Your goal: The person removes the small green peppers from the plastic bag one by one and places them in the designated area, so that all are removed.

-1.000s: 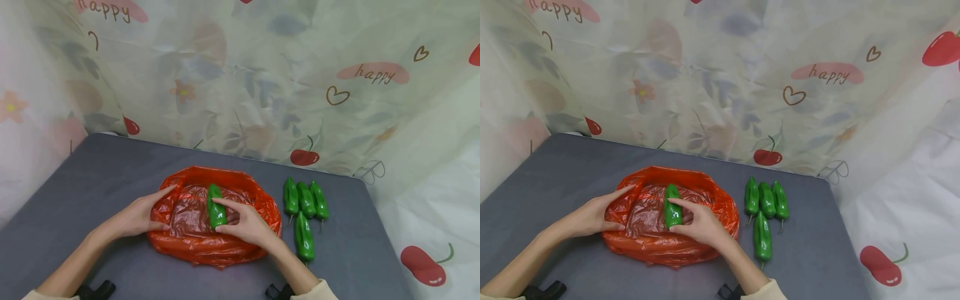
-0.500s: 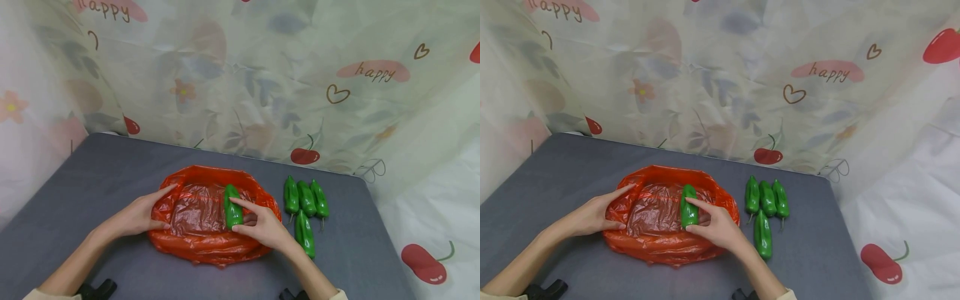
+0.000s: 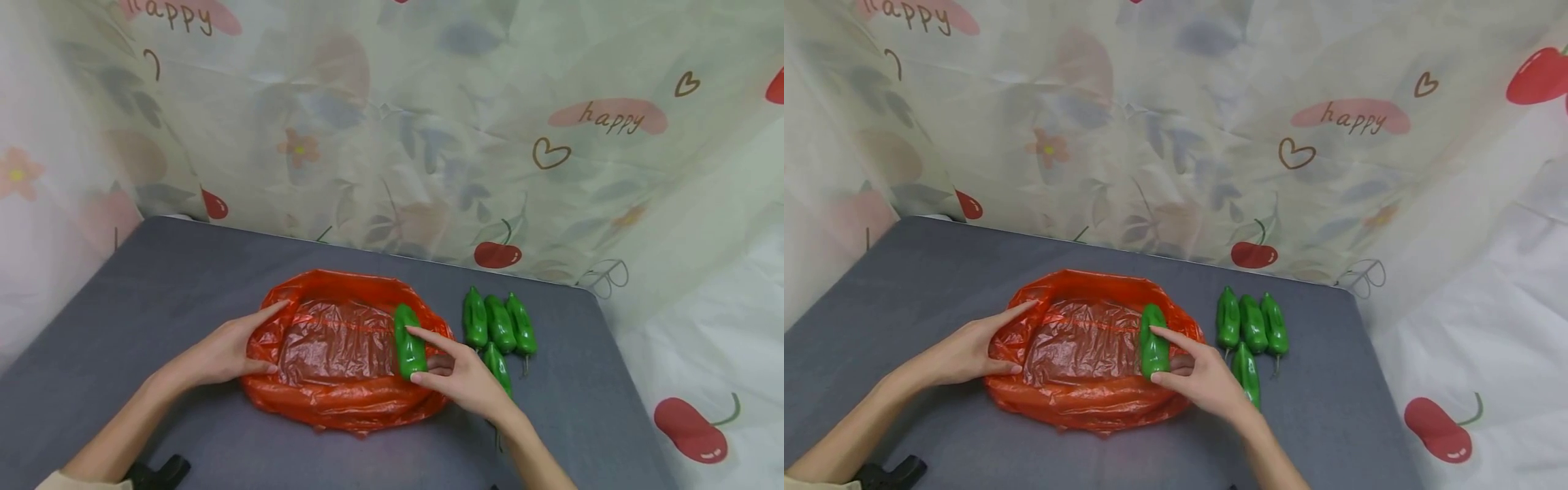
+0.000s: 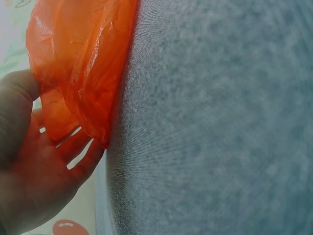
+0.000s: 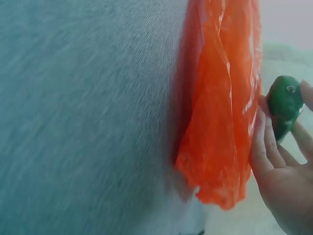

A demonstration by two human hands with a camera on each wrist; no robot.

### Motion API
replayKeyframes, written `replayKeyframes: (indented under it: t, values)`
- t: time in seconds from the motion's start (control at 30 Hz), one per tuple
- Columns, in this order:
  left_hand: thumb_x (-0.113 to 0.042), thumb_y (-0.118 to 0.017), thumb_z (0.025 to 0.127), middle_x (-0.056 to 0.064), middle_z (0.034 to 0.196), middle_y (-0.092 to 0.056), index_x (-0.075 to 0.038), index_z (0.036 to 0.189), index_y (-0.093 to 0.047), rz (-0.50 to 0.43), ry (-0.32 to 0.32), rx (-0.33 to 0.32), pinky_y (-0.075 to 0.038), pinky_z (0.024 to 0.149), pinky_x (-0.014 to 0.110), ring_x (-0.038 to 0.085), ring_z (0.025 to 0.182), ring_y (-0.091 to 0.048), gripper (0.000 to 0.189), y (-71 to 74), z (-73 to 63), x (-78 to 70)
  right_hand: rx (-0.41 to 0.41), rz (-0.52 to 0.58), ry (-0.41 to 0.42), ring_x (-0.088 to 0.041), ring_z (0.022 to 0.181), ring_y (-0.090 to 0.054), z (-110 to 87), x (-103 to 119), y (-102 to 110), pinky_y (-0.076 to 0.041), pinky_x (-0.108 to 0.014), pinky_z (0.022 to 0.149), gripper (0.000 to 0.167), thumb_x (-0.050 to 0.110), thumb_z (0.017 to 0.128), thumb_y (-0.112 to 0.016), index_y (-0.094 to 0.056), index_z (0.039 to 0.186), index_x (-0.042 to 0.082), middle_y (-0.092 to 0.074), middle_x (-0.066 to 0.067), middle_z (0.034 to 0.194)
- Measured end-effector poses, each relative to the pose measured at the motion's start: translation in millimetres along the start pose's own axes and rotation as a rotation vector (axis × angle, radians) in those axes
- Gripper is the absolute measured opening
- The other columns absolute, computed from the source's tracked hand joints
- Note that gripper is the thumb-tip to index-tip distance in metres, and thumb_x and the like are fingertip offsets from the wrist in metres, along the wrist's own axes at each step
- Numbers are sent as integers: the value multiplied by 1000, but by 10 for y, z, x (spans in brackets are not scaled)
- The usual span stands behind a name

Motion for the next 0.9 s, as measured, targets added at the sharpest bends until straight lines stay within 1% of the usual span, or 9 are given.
replayKeyframes:
  t: [0.1, 0.13, 0.27, 0.33, 0.4, 0.47, 0.57, 0.73, 0.9]
  values:
    - [-31, -86, 78, 21, 149, -43, -19, 158, -27, 1, -12, 1, -42, 100, 60, 41, 131, -46, 100, -20, 12, 13, -7, 54, -4, -26, 95, -69, -97, -42, 75, -56, -33, 77, 66, 20, 90, -76, -46, 148, 33, -59, -5, 133]
    - [-31, -86, 78, 21, 150, -43, -20, 158, -27, 0, -16, 1, -42, 100, 60, 41, 132, -46, 100, -29, 17, 18, -12, 58, -1, -26, 95, -69, -130, -57, 100, -56, -33, 77, 66, 20, 90, -75, -46, 148, 32, -57, -5, 136]
    - [-30, -86, 78, 21, 150, -42, -19, 158, -27, 1, -25, 2, -40, 101, 61, 42, 133, -45, 100, -43, 23, 12, -22, 76, -6, -27, 96, -68, -243, -111, 187, -57, -35, 79, 67, 18, 90, -75, -45, 149, 29, -57, -9, 136]
    - [-29, -86, 78, 21, 151, -42, -19, 158, -27, 3, -20, 1, -39, 102, 62, 42, 134, -43, 100, -32, 13, 6, -31, 62, 0, -26, 97, -69, -277, -134, 217, -57, -34, 80, 67, 18, 90, -75, -46, 149, 28, -57, -9, 137]
    - [-29, -86, 78, 21, 151, -42, -19, 158, -27, 6, -16, 2, -39, 102, 62, 43, 134, -43, 99, -17, 3, 1, -35, 54, 10, -25, 98, -69, -304, -168, 245, -57, -34, 80, 67, 17, 90, -75, -45, 149, 27, -60, -11, 132]
    - [-29, -86, 78, 21, 151, -42, -19, 158, -27, 7, -16, 1, -38, 103, 63, 43, 134, -42, 99, -14, -1, -1, -43, 38, 20, -24, 97, -69, -342, -202, 276, -57, -34, 79, 68, 16, 89, -75, -45, 149, 25, -59, -11, 133]
    - [-29, -86, 78, 21, 151, -42, -19, 158, -27, 3, -16, 1, -38, 103, 63, 43, 135, -42, 100, -16, -3, 1, -54, 19, 13, -24, 95, -69, -406, -249, 325, -57, -34, 77, 68, 15, 89, -75, -45, 150, 24, -60, -12, 132]
    - [-29, -86, 78, 21, 151, -42, -18, 158, -27, 3, -19, -2, -38, 102, 63, 42, 134, -43, 100, -17, -6, 2, -100, -8, -15, -23, 94, -68, -514, -300, 408, -56, -33, 76, 67, 16, 88, -76, -47, 149, 24, -52, -10, 143]
    - [-29, -86, 78, 21, 150, -43, -18, 158, -28, 1, -21, -7, -39, 102, 62, 42, 133, -44, 100, -14, -5, -1, -163, -31, -22, -22, 92, -68, -608, -323, 499, -57, -33, 77, 67, 17, 87, -77, -49, 147, 22, -49, -10, 146]
Point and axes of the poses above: each hand's wrist, its own z-axis towards the middle knuckle, its own y-axis out of the back of the hand, x = y × z, the point moved 2 cm from there along z, towards the middle knuckle
